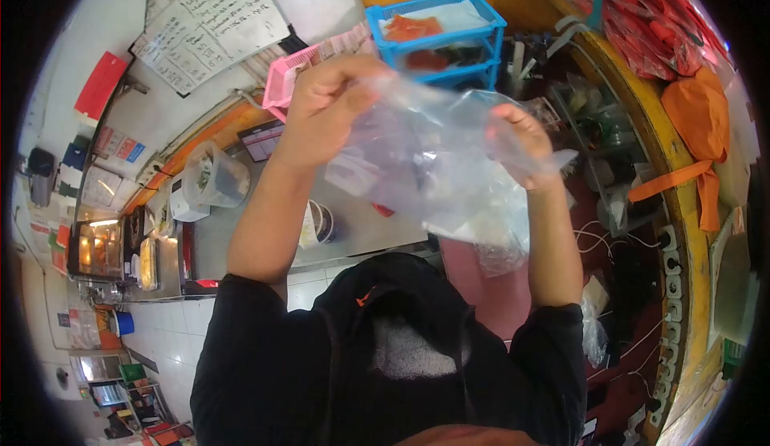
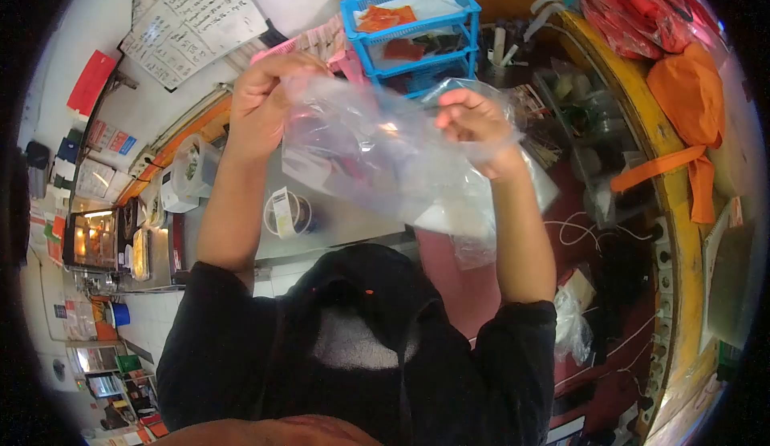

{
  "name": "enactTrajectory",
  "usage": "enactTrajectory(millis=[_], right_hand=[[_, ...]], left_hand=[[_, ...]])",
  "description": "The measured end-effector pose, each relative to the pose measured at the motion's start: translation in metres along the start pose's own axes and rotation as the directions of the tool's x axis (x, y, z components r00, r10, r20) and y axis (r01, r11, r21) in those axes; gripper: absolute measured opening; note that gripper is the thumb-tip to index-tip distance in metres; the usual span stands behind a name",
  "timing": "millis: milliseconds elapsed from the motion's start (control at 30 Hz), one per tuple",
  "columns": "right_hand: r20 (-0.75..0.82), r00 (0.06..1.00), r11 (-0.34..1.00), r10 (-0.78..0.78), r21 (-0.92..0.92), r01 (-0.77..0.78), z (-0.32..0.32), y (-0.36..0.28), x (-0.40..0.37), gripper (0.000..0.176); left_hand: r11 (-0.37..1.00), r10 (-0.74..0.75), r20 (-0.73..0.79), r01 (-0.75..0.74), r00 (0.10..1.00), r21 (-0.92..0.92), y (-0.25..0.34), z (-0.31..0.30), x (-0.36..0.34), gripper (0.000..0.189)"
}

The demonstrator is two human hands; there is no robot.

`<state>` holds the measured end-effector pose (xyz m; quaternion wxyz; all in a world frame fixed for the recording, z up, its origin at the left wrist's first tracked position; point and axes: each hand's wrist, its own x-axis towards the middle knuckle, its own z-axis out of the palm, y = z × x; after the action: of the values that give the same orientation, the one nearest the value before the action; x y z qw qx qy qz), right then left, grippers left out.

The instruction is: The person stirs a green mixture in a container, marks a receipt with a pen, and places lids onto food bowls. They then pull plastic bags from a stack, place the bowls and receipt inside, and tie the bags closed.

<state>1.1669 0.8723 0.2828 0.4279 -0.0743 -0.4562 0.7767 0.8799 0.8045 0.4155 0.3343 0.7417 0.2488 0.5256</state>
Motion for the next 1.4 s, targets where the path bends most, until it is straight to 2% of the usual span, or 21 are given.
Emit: enactTrajectory(millis=[33, 100, 167, 233, 300, 333, 367, 400, 533, 700, 767, 900, 933, 967, 1033, 1100, 1167, 1233, 1333, 1367, 1400], right_hand=[[0.013, 1.0, 1.0, -0.003, 0.002, 0.003, -0.004, 0.015, 0.006, 0.034], [-0.058, 0.964, 0.848, -0.26, -0.491, 0.199, 0.029, 0.037, 0.029, 0.052], [-0.004, 0.98, 0.933, -0.197, -0.307, 0.186, 0.095, 0.028, 0.02, 0.062], [0.059, 0.989, 0.984, -0.133, -0.115, 0.139, 0.12, 0.039, 0.03, 0.072], [0.317, 0.867, 0.529, -0.384, -0.694, 0.488, 0.121, 0.069, 0.058, 0.079], [0.327, 0.864, 0.527, -0.382, -0.69, 0.495, 0.131, 0.076, 0.058, 0.079], [0.175, 0.953, 0.866, -0.249, -0.4, 0.299, 0.15, 0.078, 0.052, 0.072], [0.094, 0.995, 0.999, -0.041, -0.01, 0.042, 0.167, 0.078, 0.046, 0.066], [0.0, 0.975, 0.91, -0.222, -0.358, 0.208, 0.216, 0.085, 0.038, 0.017], [-0.174, 0.965, 0.905, -0.194, -0.411, 0.108, 0.267, 0.091, 0.059, 0.013], [-0.041, 0.935, 0.751, -0.351, -0.609, 0.255, 0.268, 0.105, 0.069, 0.027], [-0.008, 0.968, 0.742, -0.252, -0.643, 0.188, 0.291, 0.12, 0.084, 0.024], [-0.045, 0.97, 0.711, -0.24, -0.688, 0.144, 0.308, 0.126, 0.088, 0.015], [-0.045, 0.97, 0.71, -0.24, -0.69, 0.144, 0.323, 0.132, 0.091, 0.015], [-0.007, 0.989, 0.755, -0.145, -0.647, 0.106, 0.347, 0.147, 0.095, 0.01], [0.03, 0.99, 0.694, -0.137, -0.711, 0.117, 0.354, 0.161, 0.101, 0.011], [0.163, 0.981, 0.532, -0.104, -0.824, 0.193, 0.347, 0.17, 0.108, 0.009], [0.13, 0.991, 0.66, 0.031, -0.748, 0.078, 0.357, 0.177, 0.11, 0.009], [0.005, 0.984, 0.823, 0.179, -0.548, -0.147, 0.378, 0.19, 0.106, 0.011], [0.0, 0.984, 0.821, 0.176, -0.552, -0.147, 0.377, 0.2, 0.107, 0.011], [-0.07, 0.992, 0.854, 0.101, -0.505, -0.123, 0.369, 0.216, 0.109, 0.009]], left_hand=[[1.0, 0.004, -0.003, -0.004, 1.0, 0.012, 0.002, -0.006, -0.005, 0.009], [0.954, 0.015, 0.057, 0.003, 0.998, -0.3, 0.008, -0.016, -0.014, 0.011], [0.947, 0.053, 0.077, -0.026, 0.996, -0.32, 0.008, -0.024, -0.023, 0.011], [0.795, 0.08, 0.017, -0.054, 0.997, -0.605, -0.001, -0.029, -0.037, 0.007], [0.742, 0.049, -0.005, -0.04, 0.999, -0.669, -0.004, -0.035, -0.051, 0.016], [0.697, 0.007, -0.05, -0.04, 0.999, -0.716, -0.002, -0.035, -0.058, 0.018], [0.649, -0.034, -0.091, -0.047, 0.995, -0.76, 0.0, -0.039, -0.065, 0.021], [0.658, -0.062, -0.131, -0.059, 0.989, -0.751, 0.0, -0.047, -0.072, 0.019], [0.614, -0.046, -0.124, -0.07, 0.991, -0.786, 0.008, -0.079, -0.094, 0.019], [0.435, -0.138, -0.114, -0.043, 0.984, -0.899, 0.024, -0.11, -0.131, 0.018], [0.699, -0.471, -0.208, 0.218, 0.857, -0.681, 0.029, -0.145, -0.148, 0.022], [0.873, -0.268, -0.27, 0.115, 0.925, -0.474, 0.055, -0.217, -0.185, 0.035], [0.988, -0.153, -0.224, 0.149, 0.962, -0.035, 0.08, -0.221, -0.189, 0.043], [0.903, -0.071, -0.13, 0.119, 0.989, 0.413, 0.1, -0.22, -0.196, 0.051], [0.903, 0.032, -0.145, 0.033, 0.989, 0.428, 0.109, -0.2, -0.208, 0.052], [0.631, -0.079, 0.14, -0.059, 0.987, 0.774, 0.119, -0.2, -0.217, 0.038], [0.627, -0.167, 0.11, 0.02, 0.98, 0.778, 0.124, -0.218, -0.224, 0.022], [0.811, -0.514, 0.23, 0.38, 0.827, 0.445, 0.125, -0.25, -0.223, 0.015], [0.784, -0.615, 0.298, 0.524, 0.73, 0.334, 0.099, -0.284, -0.228, 0.018], [0.787, -0.61, 0.303, 0.52, 0.732, 0.332, 0.086, -0.29, -0.235, 0.018], [0.538, -0.277, 0.036, 0.123, 0.96, 0.834, 0.072, -0.295, -0.242, 0.022]])
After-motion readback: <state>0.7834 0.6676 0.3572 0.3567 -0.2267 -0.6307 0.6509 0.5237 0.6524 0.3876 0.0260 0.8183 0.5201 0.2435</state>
